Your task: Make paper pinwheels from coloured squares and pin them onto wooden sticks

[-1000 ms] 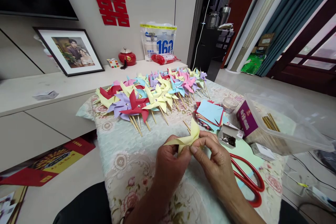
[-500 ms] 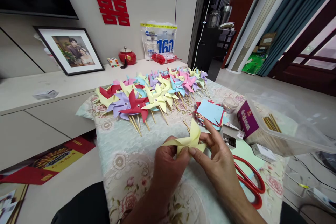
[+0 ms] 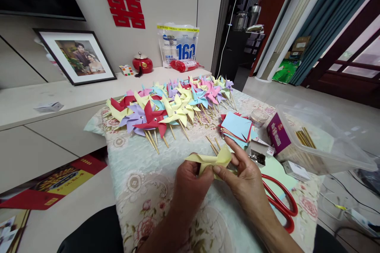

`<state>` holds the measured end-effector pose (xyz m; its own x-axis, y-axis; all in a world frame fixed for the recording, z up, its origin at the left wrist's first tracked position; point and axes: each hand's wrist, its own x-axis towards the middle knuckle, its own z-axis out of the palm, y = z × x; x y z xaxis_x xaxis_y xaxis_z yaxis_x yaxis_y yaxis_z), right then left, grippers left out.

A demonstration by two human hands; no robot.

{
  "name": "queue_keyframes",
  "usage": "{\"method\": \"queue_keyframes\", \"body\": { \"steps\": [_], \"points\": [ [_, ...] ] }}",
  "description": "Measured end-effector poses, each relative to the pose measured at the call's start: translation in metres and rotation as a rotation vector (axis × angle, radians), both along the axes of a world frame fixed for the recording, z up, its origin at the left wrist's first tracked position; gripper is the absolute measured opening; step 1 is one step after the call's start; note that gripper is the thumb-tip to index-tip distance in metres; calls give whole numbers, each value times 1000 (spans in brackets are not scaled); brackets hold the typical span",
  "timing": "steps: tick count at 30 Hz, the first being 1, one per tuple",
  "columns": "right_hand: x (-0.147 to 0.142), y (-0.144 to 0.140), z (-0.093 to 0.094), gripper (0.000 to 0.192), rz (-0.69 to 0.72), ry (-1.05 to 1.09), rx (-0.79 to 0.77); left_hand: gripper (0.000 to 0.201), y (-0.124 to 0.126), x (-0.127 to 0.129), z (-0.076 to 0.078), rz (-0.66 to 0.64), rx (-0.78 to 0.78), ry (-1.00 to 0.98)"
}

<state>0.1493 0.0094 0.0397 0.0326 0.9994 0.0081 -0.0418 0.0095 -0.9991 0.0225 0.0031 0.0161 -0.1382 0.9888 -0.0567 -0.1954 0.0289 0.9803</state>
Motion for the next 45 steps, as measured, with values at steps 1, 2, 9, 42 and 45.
{"method": "queue_keyframes", "body": {
  "steps": [1,2,9,42,45],
  "points": [
    [0,0,-1,84,-3,-6,0,10,0,1,1,-1,-2,-9],
    [1,1,-2,84,-7,-12,1,11,0,1,2,-2,-2,-11],
    [3,1,-7,79,-13,2,0,15,-2,0,4,0,26,105],
    [4,2,-6,70,-19,140,-92,24,-4,1,7,22,35,204],
    [4,1,-5,66,-10,154,-87,24,-6,1,9,20,32,205]
  ]
}}
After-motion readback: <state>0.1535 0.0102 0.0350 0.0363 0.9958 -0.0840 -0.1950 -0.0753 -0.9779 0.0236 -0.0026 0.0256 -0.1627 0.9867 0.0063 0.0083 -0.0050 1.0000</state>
